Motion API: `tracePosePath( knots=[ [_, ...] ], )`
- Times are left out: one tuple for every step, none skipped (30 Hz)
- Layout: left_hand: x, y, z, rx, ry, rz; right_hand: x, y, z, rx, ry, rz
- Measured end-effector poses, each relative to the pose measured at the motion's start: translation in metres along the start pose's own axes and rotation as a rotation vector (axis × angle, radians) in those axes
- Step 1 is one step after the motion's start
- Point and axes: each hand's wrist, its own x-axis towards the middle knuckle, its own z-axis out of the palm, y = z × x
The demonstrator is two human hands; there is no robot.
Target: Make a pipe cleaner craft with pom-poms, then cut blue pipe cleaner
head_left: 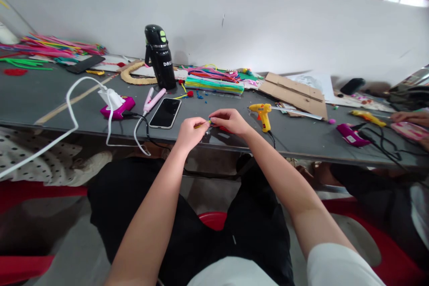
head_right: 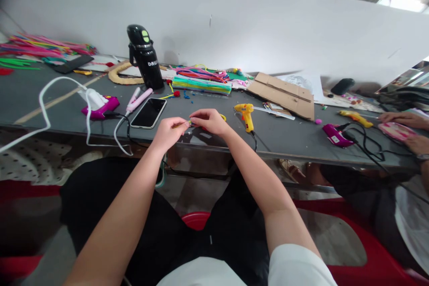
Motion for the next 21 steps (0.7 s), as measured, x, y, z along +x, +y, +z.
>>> tracePosePath(
  knots=[
    [-0.0002,0.0001,0.0000,-0.004,0.001,0.003,0.0001,0.0013,0.0000,-0.011,0.011,-0.007],
    [-0.0003,0.0004,0.0001,-0.007,0.002,0.004,0.0001,0.0025,0.0000,-0.021,0.020,-0.012],
    [-0.0004,0.0007,0.0001,-0.009,0.004,0.003,0.0001,0.0034,0.0001,-0.031,0.028,-0.017],
    [-0.0005,0.0010,0.0001,-0.011,0.005,0.000,0.0000,0.0041,0.0002,-0.037,0.033,-0.020],
    [-0.0006,0.0014,0.0001,-0.013,0.005,-0.004,-0.0002,0.0046,0.0003,-0.040,0.037,-0.022],
    [-0.0007,0.0018,0.0000,-0.014,0.005,-0.008,-0.0005,0.0048,0.0005,-0.041,0.037,-0.021],
    [-0.0009,0.0022,0.0000,-0.014,0.003,-0.009,-0.0010,0.0047,0.0008,-0.042,0.038,-0.018],
    [-0.0010,0.0026,0.0000,-0.014,0.002,-0.010,-0.0015,0.0045,0.0011,-0.043,0.040,-0.014],
    [-0.0011,0.0030,0.0001,-0.012,0.001,-0.010,-0.0021,0.0040,0.0014,-0.043,0.043,-0.010],
    [-0.0012,0.0033,0.0001,-0.009,0.002,-0.011,-0.0028,0.0034,0.0018,-0.044,0.045,-0.008],
    [-0.0013,0.0036,0.0001,-0.005,0.003,-0.013,-0.0034,0.0027,0.0022,-0.045,0.048,-0.006],
    [-0.0014,0.0038,0.0002,-0.002,0.002,-0.017,-0.0040,0.0021,0.0026,-0.047,0.052,-0.004],
    [-0.0014,0.0039,0.0003,0.001,0.002,-0.024,-0.0044,0.0016,0.0030,-0.048,0.057,-0.002],
    [-0.0014,0.0040,0.0004,0.003,0.000,-0.033,-0.0047,0.0013,0.0034,-0.048,0.060,0.002],
    [-0.0014,0.0041,0.0004,0.004,-0.002,-0.040,-0.0049,0.0012,0.0036,-0.047,0.064,0.007],
    [-0.0013,0.0041,0.0004,0.004,-0.002,-0.047,-0.0049,0.0013,0.0038,-0.040,0.066,0.013],
    [-0.0012,0.0041,0.0003,0.003,-0.001,-0.051,-0.0048,0.0016,0.0040,-0.027,0.066,0.020],
    [-0.0010,0.0040,0.0001,0.000,0.001,-0.052,-0.0045,0.0020,0.0040,-0.007,0.066,0.026],
    [-0.0007,0.0038,-0.0002,-0.005,0.003,-0.049,-0.0042,0.0024,0.0040,0.021,0.065,0.035],
    [-0.0005,0.0035,-0.0006,-0.011,0.003,-0.047,-0.0039,0.0026,0.0039,0.055,0.065,0.046],
    [-0.0001,0.0031,-0.0010,-0.017,0.005,-0.044,-0.0037,0.0027,0.0036,0.091,0.065,0.059]
  ],
)
